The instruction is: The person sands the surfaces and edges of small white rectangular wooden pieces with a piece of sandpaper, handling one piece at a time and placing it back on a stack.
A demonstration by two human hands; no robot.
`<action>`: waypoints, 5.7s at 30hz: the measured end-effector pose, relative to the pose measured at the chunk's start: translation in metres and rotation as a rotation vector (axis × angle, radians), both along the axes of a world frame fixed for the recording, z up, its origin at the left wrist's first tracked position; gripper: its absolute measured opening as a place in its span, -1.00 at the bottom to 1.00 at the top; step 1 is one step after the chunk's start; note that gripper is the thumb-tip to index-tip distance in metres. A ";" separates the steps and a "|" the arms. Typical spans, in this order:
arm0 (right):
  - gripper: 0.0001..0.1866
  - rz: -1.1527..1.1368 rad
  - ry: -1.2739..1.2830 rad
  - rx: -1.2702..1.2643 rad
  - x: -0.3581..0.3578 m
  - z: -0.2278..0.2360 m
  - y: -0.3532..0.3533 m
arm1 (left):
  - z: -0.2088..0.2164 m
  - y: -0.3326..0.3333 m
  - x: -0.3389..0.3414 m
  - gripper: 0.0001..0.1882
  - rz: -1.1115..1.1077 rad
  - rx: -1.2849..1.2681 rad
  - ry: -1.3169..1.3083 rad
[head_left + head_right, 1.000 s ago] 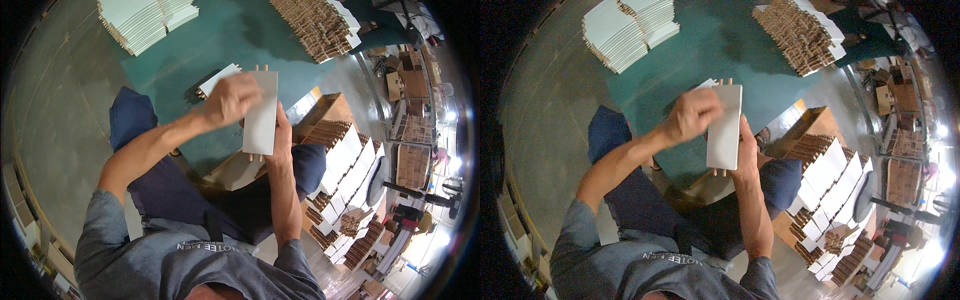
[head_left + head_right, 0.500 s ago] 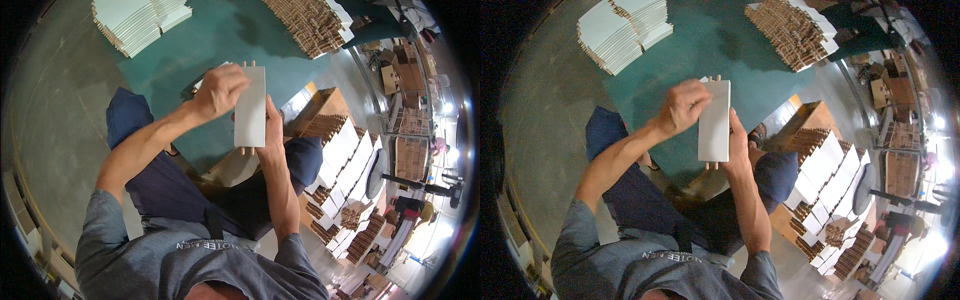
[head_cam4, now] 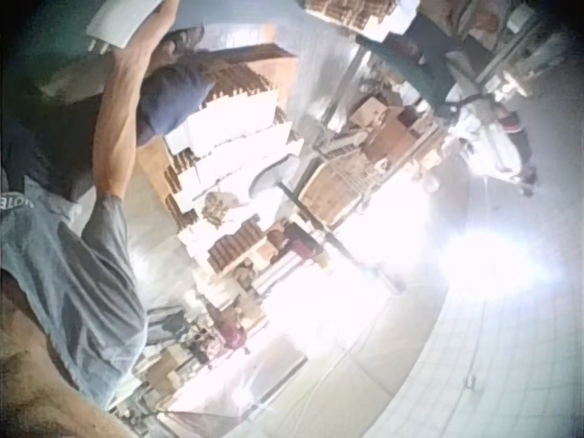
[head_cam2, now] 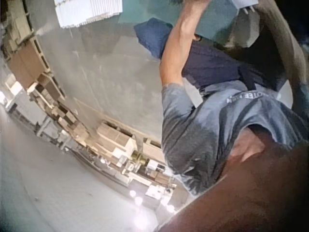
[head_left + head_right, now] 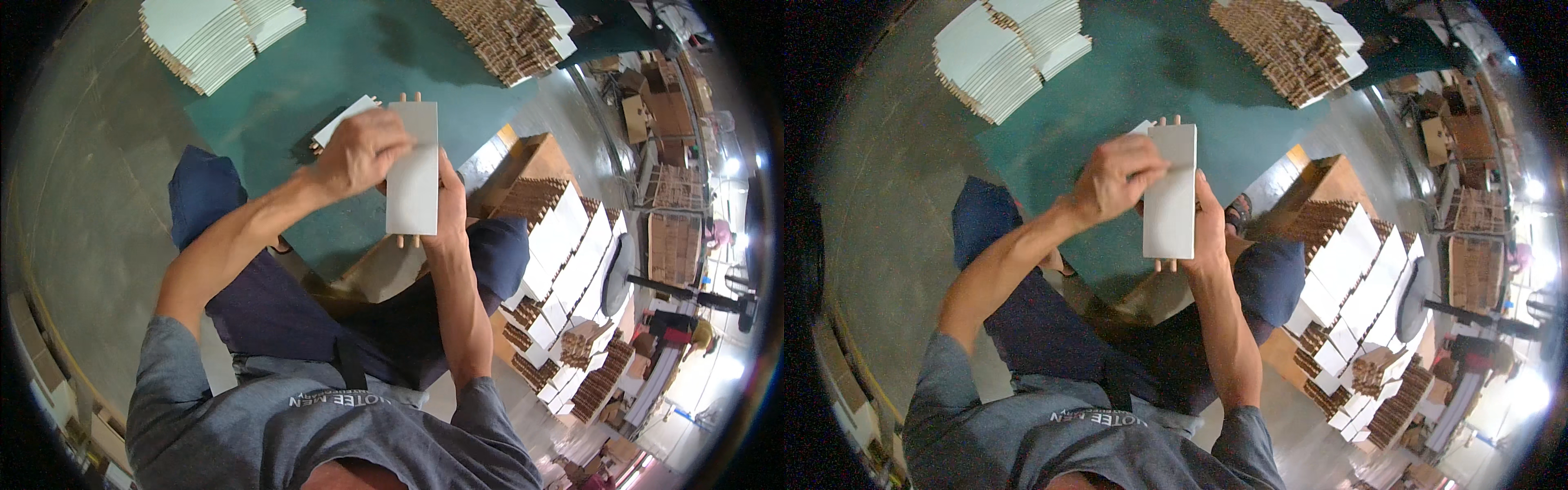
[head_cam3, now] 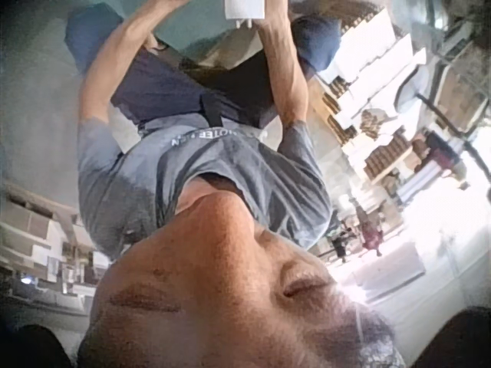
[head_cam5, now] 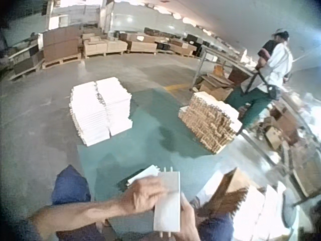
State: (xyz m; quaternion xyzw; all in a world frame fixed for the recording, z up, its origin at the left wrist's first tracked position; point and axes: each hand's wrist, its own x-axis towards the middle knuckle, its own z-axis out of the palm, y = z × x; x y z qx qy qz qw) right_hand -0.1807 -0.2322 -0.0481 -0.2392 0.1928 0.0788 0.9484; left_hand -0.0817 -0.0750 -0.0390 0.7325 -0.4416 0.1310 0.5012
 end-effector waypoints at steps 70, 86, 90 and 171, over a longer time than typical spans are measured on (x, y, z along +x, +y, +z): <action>-0.46 -0.046 0.044 -0.024 0.004 0.024 -0.006 | 0.012 -0.011 -0.068 -0.60 -0.237 -0.050 0.400; -0.46 0.038 -0.011 0.051 0.004 0.019 -0.007 | 0.003 -0.005 -0.070 -0.63 -0.231 -0.027 0.305; -0.48 0.034 -0.023 -0.017 -0.001 0.025 -0.005 | 0.014 -0.011 -0.079 -0.68 -0.212 -0.074 0.377; -0.66 -0.674 0.056 -0.646 -0.207 0.048 -0.080 | -0.037 0.049 0.074 -0.84 -0.087 -0.609 1.356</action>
